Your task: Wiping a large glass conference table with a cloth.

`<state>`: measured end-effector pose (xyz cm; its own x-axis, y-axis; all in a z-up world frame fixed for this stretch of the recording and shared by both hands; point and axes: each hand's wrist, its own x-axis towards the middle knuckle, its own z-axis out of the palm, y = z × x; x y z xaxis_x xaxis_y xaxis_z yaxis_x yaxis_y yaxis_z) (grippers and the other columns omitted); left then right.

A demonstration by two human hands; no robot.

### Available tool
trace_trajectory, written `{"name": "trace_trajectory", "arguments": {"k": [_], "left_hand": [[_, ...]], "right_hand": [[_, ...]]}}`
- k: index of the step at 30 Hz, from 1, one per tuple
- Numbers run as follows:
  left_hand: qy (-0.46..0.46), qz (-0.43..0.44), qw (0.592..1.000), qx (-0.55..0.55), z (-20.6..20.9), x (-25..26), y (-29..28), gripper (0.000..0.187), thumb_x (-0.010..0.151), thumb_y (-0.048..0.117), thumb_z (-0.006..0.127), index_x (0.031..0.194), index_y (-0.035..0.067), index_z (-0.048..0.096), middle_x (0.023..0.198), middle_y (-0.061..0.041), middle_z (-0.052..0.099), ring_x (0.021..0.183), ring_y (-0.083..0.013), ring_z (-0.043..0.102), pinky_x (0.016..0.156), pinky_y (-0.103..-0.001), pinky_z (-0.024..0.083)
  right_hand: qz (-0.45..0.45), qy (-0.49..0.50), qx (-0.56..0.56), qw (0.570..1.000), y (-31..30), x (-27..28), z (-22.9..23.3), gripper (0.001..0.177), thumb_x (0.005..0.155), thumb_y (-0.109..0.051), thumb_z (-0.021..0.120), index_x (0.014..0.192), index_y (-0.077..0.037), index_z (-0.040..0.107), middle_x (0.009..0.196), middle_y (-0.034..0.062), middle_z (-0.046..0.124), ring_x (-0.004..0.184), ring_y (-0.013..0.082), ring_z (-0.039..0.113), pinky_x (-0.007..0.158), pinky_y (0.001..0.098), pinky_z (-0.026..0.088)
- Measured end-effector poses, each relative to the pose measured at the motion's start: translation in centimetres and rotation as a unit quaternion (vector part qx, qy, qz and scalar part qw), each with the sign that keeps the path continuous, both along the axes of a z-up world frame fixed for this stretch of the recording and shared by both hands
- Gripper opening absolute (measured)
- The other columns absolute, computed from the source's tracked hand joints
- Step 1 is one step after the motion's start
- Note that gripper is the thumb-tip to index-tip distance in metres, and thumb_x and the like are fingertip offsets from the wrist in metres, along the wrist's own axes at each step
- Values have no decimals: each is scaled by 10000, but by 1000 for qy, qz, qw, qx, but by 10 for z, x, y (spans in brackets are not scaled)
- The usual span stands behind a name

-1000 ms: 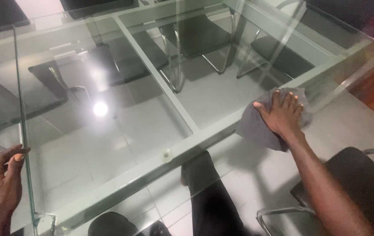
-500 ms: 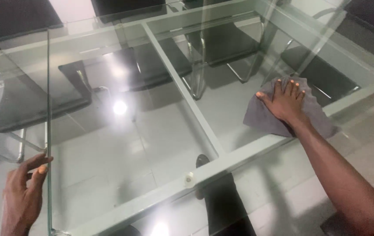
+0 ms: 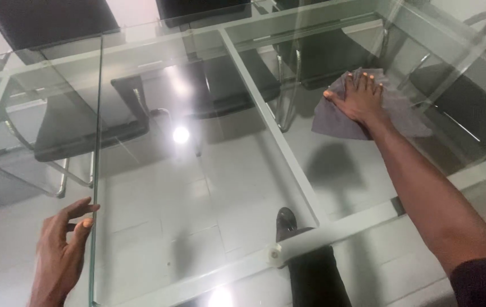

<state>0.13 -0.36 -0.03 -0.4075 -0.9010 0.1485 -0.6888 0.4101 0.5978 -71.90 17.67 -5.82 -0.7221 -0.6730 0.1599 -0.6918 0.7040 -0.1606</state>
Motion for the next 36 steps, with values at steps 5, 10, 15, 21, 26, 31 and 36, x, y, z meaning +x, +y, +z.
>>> {"name": "trace_trajectory", "arguments": {"k": [5,10,15,21,26,31,36], "left_hand": [[6,-2,1000,2,-1,-2,-1,565,1020,490,498,1420,104,600,1242,-67,740,1200,-281,571,1017,-469,479],[23,-15,999,-27,-3,-4,0,576,1006,501,514,1399,92,612,1218,-68,739,1256,-282,519,979,-465,491],[-10,-16,999,-46,-14,2,-9,567,1025,507,504,1403,100,620,1209,-60,754,1254,-274,526,1028,-471,464],[8,-5,1000,-27,1,-5,1,586,1012,520,500,1417,110,604,1233,-65,733,1243,-283,522,1000,-462,488],[26,-26,998,-45,-4,-2,-4,602,1010,518,511,1410,77,598,1229,-95,723,1289,-287,499,981,-468,507],[47,-33,998,-40,0,-1,-1,634,991,531,520,1402,54,601,1219,-113,723,1279,-292,506,963,-473,527],[51,-37,997,-36,-5,1,-5,595,1002,504,543,1398,65,611,1217,-126,713,1256,-294,522,956,-472,521]], "right_hand": [[22,-13,8,1000,-46,0,-2,1203,811,-952,241,1651,-95,160,1679,312,91,1564,496,52,1214,691,39],[-1,-26,18,1000,-90,42,4,1243,790,-978,236,1651,-88,125,1681,310,39,1564,479,6,1220,660,-8],[37,-15,8,999,-133,114,7,1236,830,-957,228,1645,-32,136,1677,348,49,1580,485,-4,1233,661,-12],[58,-1,-39,998,-174,197,5,1245,849,-942,220,1619,33,153,1646,389,77,1553,531,2,1221,657,-24],[107,9,-38,994,-200,261,5,1233,868,-929,215,1623,44,152,1644,403,84,1550,531,25,1223,646,-21],[207,-1,-51,977,-229,316,-9,1218,846,-919,201,1599,37,148,1640,375,59,1523,524,16,1213,630,-20],[331,54,-43,941,-241,379,-13,1176,888,-908,198,1620,13,215,1654,379,117,1563,496,79,1256,592,56]]}}
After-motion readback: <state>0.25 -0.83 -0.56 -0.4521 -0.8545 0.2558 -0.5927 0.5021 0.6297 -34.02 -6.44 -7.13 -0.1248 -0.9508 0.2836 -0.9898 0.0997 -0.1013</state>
